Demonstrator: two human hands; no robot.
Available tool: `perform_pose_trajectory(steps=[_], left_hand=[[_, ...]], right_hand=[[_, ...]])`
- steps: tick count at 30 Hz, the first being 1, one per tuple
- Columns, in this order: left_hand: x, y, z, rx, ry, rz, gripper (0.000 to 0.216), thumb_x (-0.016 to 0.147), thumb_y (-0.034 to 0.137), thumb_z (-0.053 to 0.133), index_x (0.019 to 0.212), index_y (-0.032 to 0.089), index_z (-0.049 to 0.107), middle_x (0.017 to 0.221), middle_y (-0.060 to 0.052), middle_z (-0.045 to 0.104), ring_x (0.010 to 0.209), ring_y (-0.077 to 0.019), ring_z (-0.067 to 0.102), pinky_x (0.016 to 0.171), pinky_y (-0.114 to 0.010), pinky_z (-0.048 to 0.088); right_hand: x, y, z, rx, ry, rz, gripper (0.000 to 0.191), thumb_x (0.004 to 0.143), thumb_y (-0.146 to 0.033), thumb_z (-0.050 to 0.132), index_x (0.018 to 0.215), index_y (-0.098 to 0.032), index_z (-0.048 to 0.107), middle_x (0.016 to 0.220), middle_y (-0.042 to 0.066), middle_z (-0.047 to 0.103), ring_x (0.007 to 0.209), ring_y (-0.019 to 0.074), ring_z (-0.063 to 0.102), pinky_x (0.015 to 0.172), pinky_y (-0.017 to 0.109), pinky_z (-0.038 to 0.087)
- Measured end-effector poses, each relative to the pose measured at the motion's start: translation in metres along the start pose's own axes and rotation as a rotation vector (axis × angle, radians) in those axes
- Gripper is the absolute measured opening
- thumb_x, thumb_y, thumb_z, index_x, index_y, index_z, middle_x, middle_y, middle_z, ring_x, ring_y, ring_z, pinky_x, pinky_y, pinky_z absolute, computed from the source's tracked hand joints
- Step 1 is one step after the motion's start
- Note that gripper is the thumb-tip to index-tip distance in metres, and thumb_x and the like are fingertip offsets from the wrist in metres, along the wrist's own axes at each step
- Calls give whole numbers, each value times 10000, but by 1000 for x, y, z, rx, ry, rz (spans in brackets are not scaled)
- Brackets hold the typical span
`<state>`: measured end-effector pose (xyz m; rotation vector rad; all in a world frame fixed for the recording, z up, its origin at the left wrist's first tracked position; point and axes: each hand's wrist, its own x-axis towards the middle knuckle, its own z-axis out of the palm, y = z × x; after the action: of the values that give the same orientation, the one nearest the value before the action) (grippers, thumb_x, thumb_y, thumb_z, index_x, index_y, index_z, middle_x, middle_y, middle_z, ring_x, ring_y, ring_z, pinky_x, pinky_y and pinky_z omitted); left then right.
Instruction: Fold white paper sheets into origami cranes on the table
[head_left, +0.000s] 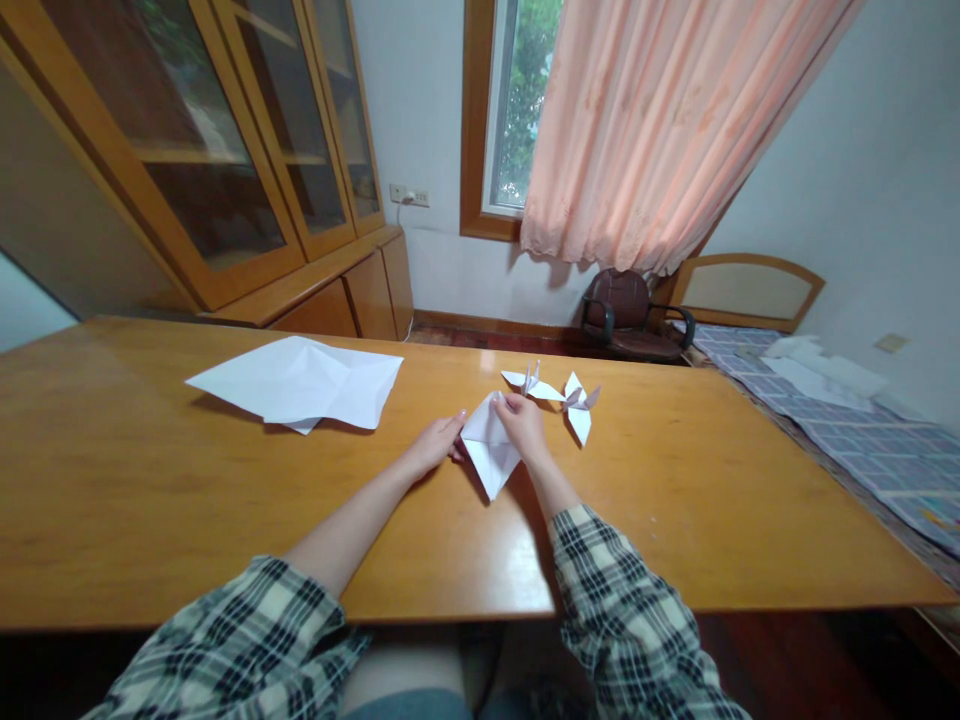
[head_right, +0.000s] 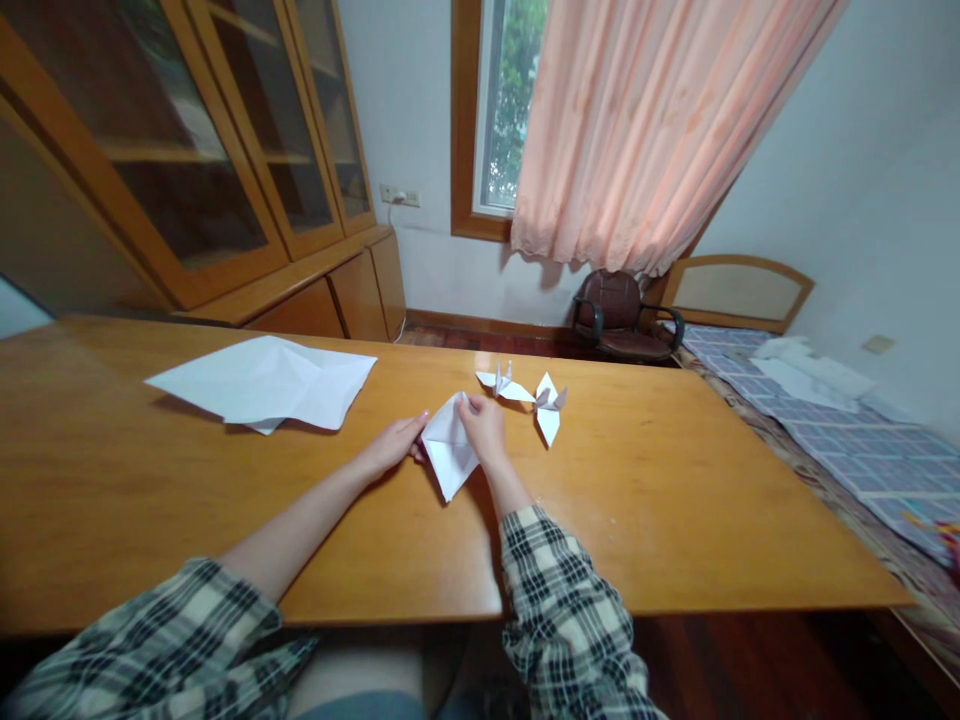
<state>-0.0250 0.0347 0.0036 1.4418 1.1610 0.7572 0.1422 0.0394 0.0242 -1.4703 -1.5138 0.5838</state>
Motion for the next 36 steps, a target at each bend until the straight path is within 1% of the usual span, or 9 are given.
perform_pose_trajectory(steps=[2, 5, 10, 17, 21, 25, 28, 31, 36], left_hand=[[1, -2, -4, -68, -62, 0, 589, 787, 682, 419, 704, 123, 585, 605, -34, 618, 502, -127, 553, 510, -239, 435], [1, -3, -7, -71, -119, 44, 541, 758, 655, 505, 733, 122, 592, 630, -25, 617, 541, -115, 545, 536, -223, 432], [-1, -5, -8, -35, -172, 99, 505, 785, 621, 492, 737, 127, 588, 673, -24, 612, 601, -123, 548, 595, -241, 450], [-4, -3, -13, 26, -256, 144, 482, 809, 590, 488, 724, 129, 596, 711, -29, 617, 657, -124, 553, 644, -248, 464], [-3, -6, -12, 52, -236, 107, 474, 786, 587, 530, 746, 121, 608, 700, -31, 604, 636, -115, 545, 581, -224, 457], [-2, -7, -12, 52, -234, 91, 451, 764, 565, 577, 777, 116, 627, 672, -29, 594, 613, -117, 542, 543, -221, 453], [-2, -4, -17, 8, -276, 85, 451, 781, 565, 561, 760, 119, 623, 677, -32, 607, 614, -115, 548, 594, -241, 475], [-2, -1, -23, -72, -334, 69, 462, 787, 574, 557, 744, 118, 621, 730, -46, 628, 670, -123, 575, 666, -255, 485], [-1, -1, -26, -92, -348, 49, 440, 778, 543, 598, 823, 109, 652, 733, -35, 605, 637, -104, 549, 616, -231, 465]], right_hand=[[1, 2, 0, 4, 7, 11, 277, 785, -359, 523, 673, -138, 647, 597, 6, 594, 596, 146, 507, 548, 230, 313], [1, 4, 0, 40, 4, 26, 254, 767, -348, 539, 689, -138, 660, 620, 11, 618, 612, 153, 520, 562, 234, 333], [1, 7, 0, 83, 20, 51, 259, 752, -357, 552, 764, -135, 685, 693, 30, 661, 657, 170, 547, 590, 243, 365], [0, 12, -2, 118, 57, 78, 268, 760, -364, 550, 769, -130, 680, 686, 28, 637, 650, 164, 537, 586, 244, 356], [-2, 13, -3, 157, 51, 88, 280, 751, -384, 558, 767, -130, 676, 664, 19, 617, 622, 153, 511, 568, 242, 341], [-3, 12, -4, 240, 5, 85, 288, 742, -402, 568, 757, -133, 670, 662, 12, 607, 609, 142, 491, 556, 238, 335], [-3, 13, -6, 300, -8, 95, 286, 736, -408, 578, 763, -137, 666, 692, 16, 623, 624, 142, 499, 573, 240, 350], [-3, 15, -7, 350, -14, 106, 276, 723, -406, 594, 755, -139, 656, 700, 17, 622, 633, 144, 499, 574, 240, 352], [-3, 15, -10, 416, -47, 103, 258, 720, -399, 596, 738, -145, 639, 702, 17, 622, 641, 144, 507, 578, 239, 369]])
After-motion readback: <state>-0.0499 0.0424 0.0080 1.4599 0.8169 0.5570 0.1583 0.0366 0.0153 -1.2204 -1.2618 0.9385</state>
